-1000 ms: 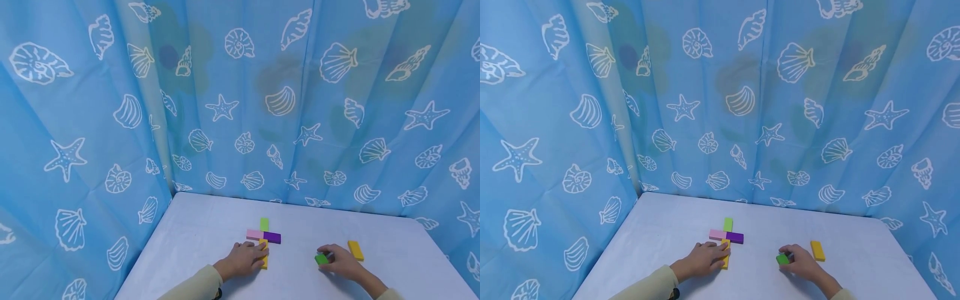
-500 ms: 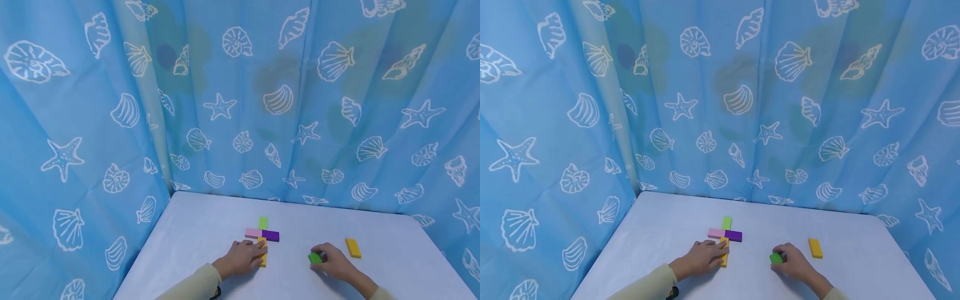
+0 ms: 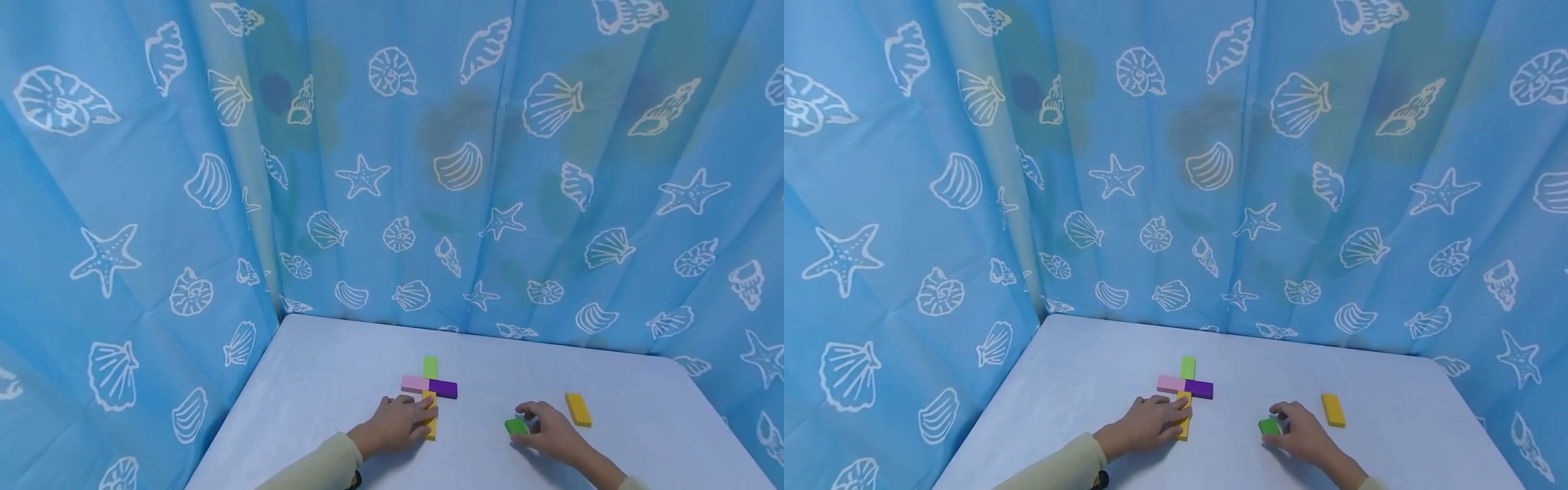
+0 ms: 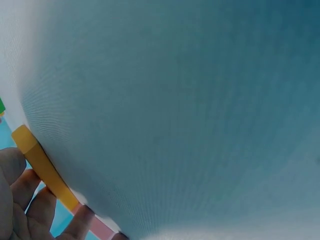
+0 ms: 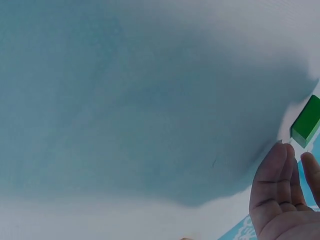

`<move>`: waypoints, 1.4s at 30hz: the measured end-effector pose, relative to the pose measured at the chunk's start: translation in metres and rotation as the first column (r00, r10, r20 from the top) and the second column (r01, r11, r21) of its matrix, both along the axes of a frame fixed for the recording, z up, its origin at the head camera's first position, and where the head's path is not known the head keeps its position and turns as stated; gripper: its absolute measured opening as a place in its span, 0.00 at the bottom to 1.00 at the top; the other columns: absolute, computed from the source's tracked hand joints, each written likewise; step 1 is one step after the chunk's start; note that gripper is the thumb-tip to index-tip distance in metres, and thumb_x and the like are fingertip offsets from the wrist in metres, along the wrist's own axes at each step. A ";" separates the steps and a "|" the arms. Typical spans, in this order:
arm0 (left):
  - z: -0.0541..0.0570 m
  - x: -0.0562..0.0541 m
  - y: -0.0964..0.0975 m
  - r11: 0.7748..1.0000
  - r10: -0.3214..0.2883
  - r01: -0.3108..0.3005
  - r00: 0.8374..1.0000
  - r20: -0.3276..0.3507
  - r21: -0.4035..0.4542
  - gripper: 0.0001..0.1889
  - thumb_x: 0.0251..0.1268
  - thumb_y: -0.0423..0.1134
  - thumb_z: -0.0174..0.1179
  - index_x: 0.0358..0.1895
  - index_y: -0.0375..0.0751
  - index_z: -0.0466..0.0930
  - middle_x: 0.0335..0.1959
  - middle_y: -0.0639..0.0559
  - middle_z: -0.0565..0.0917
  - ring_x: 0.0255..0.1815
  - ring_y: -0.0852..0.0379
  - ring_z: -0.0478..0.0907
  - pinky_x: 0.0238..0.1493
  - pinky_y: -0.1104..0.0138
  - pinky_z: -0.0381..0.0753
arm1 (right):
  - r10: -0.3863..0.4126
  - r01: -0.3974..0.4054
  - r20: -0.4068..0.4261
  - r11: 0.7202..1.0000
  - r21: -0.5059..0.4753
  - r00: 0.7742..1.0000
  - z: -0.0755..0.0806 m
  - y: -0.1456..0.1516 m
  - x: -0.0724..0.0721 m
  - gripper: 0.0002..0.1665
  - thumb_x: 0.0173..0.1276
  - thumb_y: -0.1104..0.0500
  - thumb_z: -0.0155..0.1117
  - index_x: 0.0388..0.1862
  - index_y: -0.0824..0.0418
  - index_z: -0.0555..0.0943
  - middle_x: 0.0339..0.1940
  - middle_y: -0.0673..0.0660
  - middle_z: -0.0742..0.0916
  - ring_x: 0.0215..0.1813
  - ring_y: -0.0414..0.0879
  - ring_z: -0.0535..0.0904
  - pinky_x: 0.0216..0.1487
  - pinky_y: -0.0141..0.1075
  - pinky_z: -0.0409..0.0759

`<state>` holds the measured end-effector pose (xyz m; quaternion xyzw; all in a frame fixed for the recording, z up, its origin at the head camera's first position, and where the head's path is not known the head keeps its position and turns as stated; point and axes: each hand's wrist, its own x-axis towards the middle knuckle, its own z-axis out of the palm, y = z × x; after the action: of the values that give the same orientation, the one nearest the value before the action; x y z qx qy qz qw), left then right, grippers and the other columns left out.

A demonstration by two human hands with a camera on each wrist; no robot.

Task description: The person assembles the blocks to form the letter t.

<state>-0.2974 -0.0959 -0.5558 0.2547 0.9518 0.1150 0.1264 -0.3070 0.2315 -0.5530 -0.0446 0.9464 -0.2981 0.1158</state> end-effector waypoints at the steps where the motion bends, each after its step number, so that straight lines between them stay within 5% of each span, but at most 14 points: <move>1: 0.000 0.000 0.000 1.000 0.000 0.000 1.000 0.001 -0.004 0.25 0.74 0.59 0.49 0.72 0.71 0.64 0.75 0.71 0.63 0.72 0.49 0.68 0.65 0.39 0.68 | -0.008 0.008 -0.001 1.000 -0.007 1.000 -0.001 0.000 0.000 0.34 0.50 0.49 0.81 0.53 0.62 0.81 0.41 0.53 0.83 0.38 0.43 0.76 0.41 0.37 0.80; 17: -0.001 -0.003 -0.001 1.000 0.009 -0.009 1.000 0.010 0.006 0.25 0.74 0.58 0.50 0.72 0.71 0.64 0.75 0.71 0.63 0.73 0.48 0.67 0.66 0.37 0.66 | -0.019 0.018 -0.030 1.000 -0.020 0.999 -0.008 -0.020 0.001 0.28 0.49 0.53 0.81 0.49 0.60 0.83 0.38 0.49 0.84 0.37 0.42 0.75 0.40 0.35 0.78; 42: -0.002 -0.002 0.000 1.000 0.003 -0.004 1.000 0.015 0.016 0.24 0.75 0.58 0.49 0.72 0.71 0.64 0.75 0.70 0.63 0.72 0.48 0.67 0.65 0.36 0.66 | 0.000 0.001 0.013 0.996 -0.085 1.000 -0.007 -0.007 0.006 0.28 0.49 0.53 0.81 0.49 0.60 0.82 0.38 0.49 0.84 0.37 0.42 0.77 0.39 0.33 0.78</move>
<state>-0.2992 -0.0963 -0.5582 0.2532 0.9503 0.1247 0.1312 -0.3006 0.2249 -0.5604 -0.0471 0.9321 -0.3386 0.1200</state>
